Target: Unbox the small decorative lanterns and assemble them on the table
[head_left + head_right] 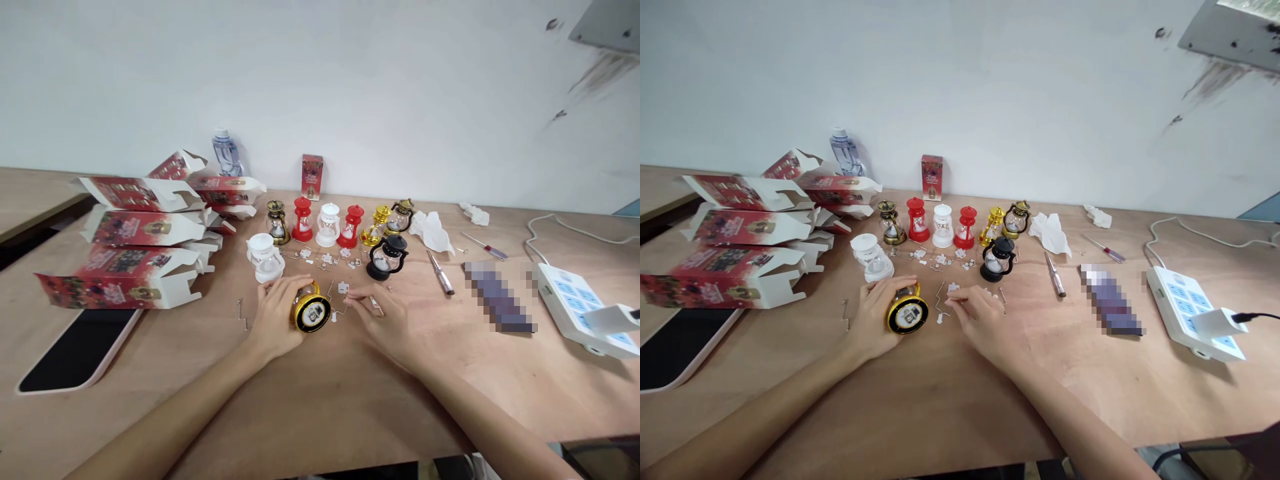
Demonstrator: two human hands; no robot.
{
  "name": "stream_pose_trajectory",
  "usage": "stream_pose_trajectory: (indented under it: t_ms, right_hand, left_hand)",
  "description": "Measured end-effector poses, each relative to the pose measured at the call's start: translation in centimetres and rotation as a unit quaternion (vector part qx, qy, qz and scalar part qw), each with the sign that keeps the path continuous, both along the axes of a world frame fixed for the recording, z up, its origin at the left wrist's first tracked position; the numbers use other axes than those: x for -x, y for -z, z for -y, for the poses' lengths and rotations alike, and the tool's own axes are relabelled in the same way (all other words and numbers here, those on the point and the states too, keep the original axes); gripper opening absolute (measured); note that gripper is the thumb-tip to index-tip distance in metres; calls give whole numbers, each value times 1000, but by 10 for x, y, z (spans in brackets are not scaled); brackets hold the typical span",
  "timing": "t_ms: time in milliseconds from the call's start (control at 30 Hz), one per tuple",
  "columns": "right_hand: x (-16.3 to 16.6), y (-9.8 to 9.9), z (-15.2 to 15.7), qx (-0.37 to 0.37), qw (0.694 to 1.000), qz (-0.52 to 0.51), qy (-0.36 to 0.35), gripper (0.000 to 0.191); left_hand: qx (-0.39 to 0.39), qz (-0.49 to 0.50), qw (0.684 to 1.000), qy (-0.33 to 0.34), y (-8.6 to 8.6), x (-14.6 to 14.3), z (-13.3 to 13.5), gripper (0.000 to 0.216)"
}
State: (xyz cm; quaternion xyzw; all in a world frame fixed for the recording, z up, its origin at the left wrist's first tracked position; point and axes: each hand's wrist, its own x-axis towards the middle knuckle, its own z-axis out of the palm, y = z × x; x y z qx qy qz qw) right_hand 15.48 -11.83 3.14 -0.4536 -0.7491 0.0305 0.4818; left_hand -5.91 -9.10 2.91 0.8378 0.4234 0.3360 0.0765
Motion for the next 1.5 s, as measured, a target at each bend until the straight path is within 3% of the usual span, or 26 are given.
stream_pose_trajectory:
  t_ms: [67,200,267,767,1133,1233,1500]
  right_hand:
    - [8,-5,9,-64,997,-18,-39,17]
    - [19,-11,19,-178,969,48,-167,23]
    - [21,-11,18,-212,958,77,-179,21]
    - [22,-22,14,-280,930,183,-150,27]
    - [22,-5,13,-340,914,193,-107,14]
    - [25,-3,13,-334,917,194,-96,13]
    - [26,5,14,-265,944,178,-85,35]
  left_hand:
    - [-3,-4,1000,5,0,0,1,57]
    - [-19,-14,1000,16,-2,-3,3,57]
    - [-29,-18,999,26,-3,-5,5,56]
    - [-38,-24,998,38,-4,-6,5,53]
    - [-31,-5,998,59,-4,-6,6,45]
    - [-17,10,998,54,-4,-5,5,42]
    - [-6,50,998,31,-3,-4,4,40]
